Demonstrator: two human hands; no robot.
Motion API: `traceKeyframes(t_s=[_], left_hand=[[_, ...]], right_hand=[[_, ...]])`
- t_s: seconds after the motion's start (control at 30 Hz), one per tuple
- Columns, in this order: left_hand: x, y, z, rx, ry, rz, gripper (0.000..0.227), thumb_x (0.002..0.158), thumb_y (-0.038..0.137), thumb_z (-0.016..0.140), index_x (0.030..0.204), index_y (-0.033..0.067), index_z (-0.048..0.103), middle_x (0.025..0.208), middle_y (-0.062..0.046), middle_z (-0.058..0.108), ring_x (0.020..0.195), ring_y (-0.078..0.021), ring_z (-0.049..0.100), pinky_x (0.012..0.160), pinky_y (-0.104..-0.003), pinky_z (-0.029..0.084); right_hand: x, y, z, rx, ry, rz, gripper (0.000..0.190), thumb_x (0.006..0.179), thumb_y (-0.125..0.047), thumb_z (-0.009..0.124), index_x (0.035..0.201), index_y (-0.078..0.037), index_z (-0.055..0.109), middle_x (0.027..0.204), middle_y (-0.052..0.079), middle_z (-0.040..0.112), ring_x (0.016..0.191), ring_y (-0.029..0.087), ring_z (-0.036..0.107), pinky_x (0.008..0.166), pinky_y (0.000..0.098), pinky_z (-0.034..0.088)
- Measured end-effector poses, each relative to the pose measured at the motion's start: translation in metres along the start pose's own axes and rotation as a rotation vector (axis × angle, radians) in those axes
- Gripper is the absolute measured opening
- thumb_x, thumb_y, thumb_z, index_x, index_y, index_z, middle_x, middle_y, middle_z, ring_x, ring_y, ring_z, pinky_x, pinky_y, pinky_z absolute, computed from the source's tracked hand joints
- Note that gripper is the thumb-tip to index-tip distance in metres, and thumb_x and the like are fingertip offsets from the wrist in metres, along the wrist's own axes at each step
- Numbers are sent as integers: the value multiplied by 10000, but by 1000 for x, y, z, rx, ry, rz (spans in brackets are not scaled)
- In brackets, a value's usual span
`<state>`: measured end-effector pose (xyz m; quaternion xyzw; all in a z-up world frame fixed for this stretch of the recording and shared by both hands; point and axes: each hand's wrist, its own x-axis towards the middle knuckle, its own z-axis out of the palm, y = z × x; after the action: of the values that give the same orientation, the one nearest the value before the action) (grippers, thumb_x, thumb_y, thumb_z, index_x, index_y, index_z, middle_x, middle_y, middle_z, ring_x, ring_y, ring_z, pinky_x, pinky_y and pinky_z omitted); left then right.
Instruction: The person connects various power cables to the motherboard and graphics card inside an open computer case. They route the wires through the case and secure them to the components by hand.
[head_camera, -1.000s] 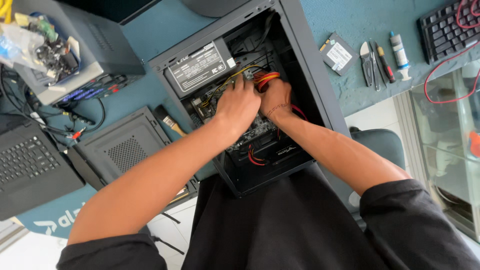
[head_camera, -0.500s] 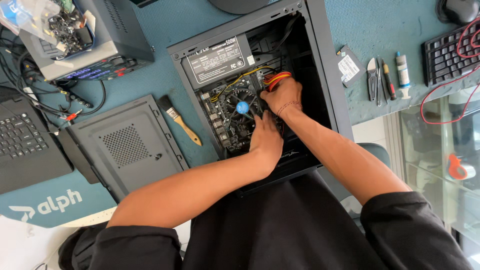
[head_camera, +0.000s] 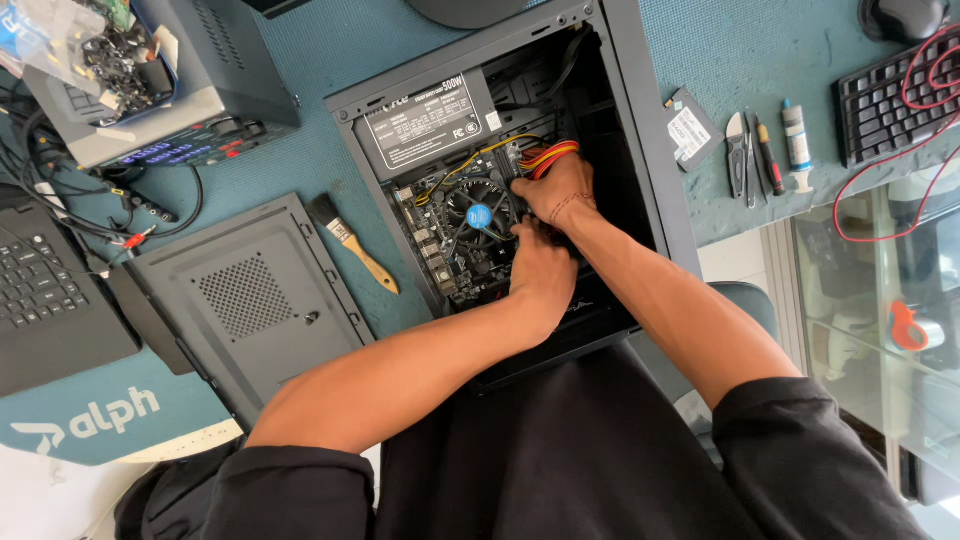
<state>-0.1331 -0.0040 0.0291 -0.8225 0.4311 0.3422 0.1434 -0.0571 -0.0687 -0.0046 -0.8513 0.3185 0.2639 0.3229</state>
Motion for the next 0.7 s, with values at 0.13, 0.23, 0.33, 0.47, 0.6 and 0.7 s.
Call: traceKeyframes(t_s=[0.13, 0.23, 0.33, 0.47, 0.6, 0.7], left_hand=[[-11, -10, -13, -108, 25, -4, 284, 920, 119, 487, 1122, 12, 654, 1284, -291, 545, 1278, -523, 412, 968, -639, 274], [-17, -13, -19, -109, 22, 29, 296, 929, 108, 465, 1138, 7, 649, 1273, -264, 567, 1266, -506, 432, 1000, -650, 230], [-13, -12, -17, -68, 43, 27, 271, 922, 91, 480, 1098, 25, 675, 1200, -250, 617, 1226, -503, 473, 998, -676, 222], [0, -8, -3, 32, 48, -40, 272, 955, 141, 469, 1132, 65, 661, 1222, -208, 619, 1225, -456, 494, 957, -624, 276], [7, 0, 5, 128, 17, -77, 298, 946, 165, 462, 1163, 56, 634, 1227, -212, 605, 1201, -503, 460, 837, -559, 305], [2, -2, 1, 166, 26, -122, 314, 961, 192, 461, 1210, 70, 608, 1278, -176, 579, 1221, -465, 441, 838, -515, 304]], right_hand=[[-2, -3, -1, -9, -4, 8, 459, 711, -328, 762, 1012, 11, 688, 1006, 173, 698, 1044, 296, 644, 841, 406, 555], [-6, -4, -4, -26, -35, 38, 479, 715, -340, 760, 1036, 7, 680, 1027, 159, 696, 1056, 286, 638, 853, 391, 553], [-6, -4, -7, -5, -38, 29, 448, 713, -302, 763, 1028, 6, 681, 1023, 171, 693, 1056, 300, 637, 858, 401, 550], [2, 0, -1, -2, -40, 20, 430, 719, -292, 762, 1019, 5, 680, 1021, 173, 691, 1058, 308, 634, 854, 414, 546], [1, 1, -3, 4, -38, 5, 415, 728, -261, 757, 1032, 10, 676, 1019, 186, 688, 1053, 330, 634, 844, 429, 546], [-4, -4, -4, 8, -36, 12, 382, 733, -259, 747, 1010, -3, 685, 1013, 168, 693, 1046, 317, 639, 834, 426, 548]])
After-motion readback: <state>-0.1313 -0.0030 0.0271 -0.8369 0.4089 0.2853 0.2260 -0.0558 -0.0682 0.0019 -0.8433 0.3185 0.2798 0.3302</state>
